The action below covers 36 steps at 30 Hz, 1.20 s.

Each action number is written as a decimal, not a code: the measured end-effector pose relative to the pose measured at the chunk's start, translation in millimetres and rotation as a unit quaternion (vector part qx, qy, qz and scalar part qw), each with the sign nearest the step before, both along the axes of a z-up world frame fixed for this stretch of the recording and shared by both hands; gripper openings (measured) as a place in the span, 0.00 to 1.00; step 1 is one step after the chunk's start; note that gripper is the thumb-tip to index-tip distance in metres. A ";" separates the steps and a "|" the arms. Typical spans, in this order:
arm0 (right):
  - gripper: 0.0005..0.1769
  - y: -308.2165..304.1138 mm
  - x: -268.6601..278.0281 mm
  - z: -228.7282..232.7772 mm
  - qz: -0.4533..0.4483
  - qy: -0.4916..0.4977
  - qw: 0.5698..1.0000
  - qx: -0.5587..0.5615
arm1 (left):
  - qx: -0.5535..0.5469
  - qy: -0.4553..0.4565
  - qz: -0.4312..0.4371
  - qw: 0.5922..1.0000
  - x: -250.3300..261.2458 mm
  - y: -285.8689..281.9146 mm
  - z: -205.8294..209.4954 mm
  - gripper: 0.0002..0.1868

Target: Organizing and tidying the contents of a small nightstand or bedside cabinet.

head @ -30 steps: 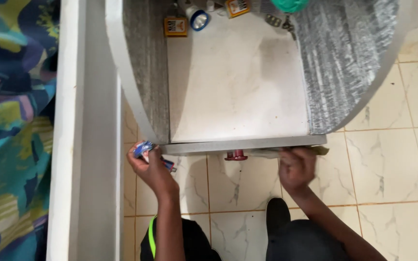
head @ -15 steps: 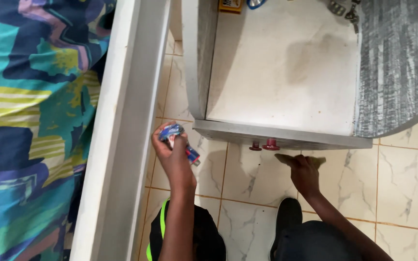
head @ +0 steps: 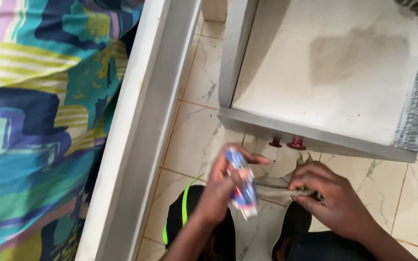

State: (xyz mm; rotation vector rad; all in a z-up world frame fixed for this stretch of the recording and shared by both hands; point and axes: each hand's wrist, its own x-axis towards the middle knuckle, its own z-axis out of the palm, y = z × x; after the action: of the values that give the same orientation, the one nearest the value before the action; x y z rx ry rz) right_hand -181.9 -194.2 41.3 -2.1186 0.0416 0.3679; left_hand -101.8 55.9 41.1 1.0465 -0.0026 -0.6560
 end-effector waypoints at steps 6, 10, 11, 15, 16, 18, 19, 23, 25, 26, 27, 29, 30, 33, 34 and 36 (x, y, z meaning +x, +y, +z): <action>0.15 6.6 -39.4 31.1 -0.021 -0.208 0.975 -0.071 | -0.125 -0.080 -0.207 0.967 -37.6 -36.1 3.3 0.31; 0.17 9.0 -86.5 13.5 -0.184 -0.126 0.973 -0.049 | -0.181 -0.093 -0.161 0.966 -57.4 -58.8 12.8 0.33; 0.17 12.8 -89.1 13.0 -0.185 -0.127 0.973 -0.048 | -0.180 -0.094 -0.162 0.966 -64.3 -66.3 9.5 0.33; 0.28 20.6 -92.9 5.3 -0.252 -0.203 0.938 0.126 | -0.011 -0.067 0.002 0.998 -91.0 -85.1 -3.4 0.38; 0.33 21.9 -90.1 -1.3 -0.190 -0.189 0.962 0.044 | 0.054 -0.132 0.031 0.989 -94.6 -86.2 -8.4 0.40; 0.37 30.2 -80.9 -2.0 -0.166 -0.187 0.967 0.036 | 0.015 -0.090 0.021 0.996 -103.6 -85.7 -20.7 0.44; 0.41 32.1 -77.1 -3.5 -0.141 -0.185 0.972 0.024 | -0.029 -0.046 0.011 0.998 -108.6 -87.7 -28.5 0.47; 0.28 15.0 -97.7 -13.1 -0.087 -0.198 0.975 -0.051 | -0.056 -0.101 -0.014 0.993 -110.6 -87.0 -45.3 0.55; 0.17 17.2 -100.6 -9.6 -0.115 -0.174 0.978 0.005 | -0.091 0.049 0.004 0.995 -102.5 -79.9 -36.7 0.59; 0.17 17.6 -99.4 -5.7 -0.117 -0.176 0.977 0.005 | -0.091 0.048 0.001 0.995 -93.8 -82.9 -50.7 0.59; 0.17 19.0 -98.5 -1.0 -0.225 -0.130 0.962 0.088 | -0.043 0.010 0.140 0.989 -85.3 -85.1 -63.6 0.52; 0.17 23.3 -96.5 5.8 -0.328 -0.083 0.925 0.174 | 0.010 -0.029 0.275 0.961 -57.5 -90.9 -78.6 0.45; 0.16 22.8 -94.3 8.5 -0.368 -0.062 0.894 0.246 | 0.091 -0.067 0.367 0.923 -38.2 -96.9 -80.5 0.37; 0.16 20.7 -100.1 -3.9 -0.399 -0.039 0.867 0.294 | 0.208 -0.246 0.457 0.829 5.8 -118.3 -94.2 0.28; 0.15 21.2 -109.6 -8.7 -0.401 -0.025 0.876 0.267 | 0.250 -0.370 0.445 0.776 11.6 -125.5 -99.8 0.26; 0.15 21.2 -112.5 -11.6 -0.406 -0.042 0.870 0.278 | 0.336 -0.430 0.383 0.745 5.6 -133.8 -101.8 0.25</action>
State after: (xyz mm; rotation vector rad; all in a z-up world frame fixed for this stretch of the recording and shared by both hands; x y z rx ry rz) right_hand -294.4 -173.0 29.8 -1.3749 0.6755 -0.2072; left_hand -96.2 -78.0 -60.7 1.8210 -0.1418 0.6916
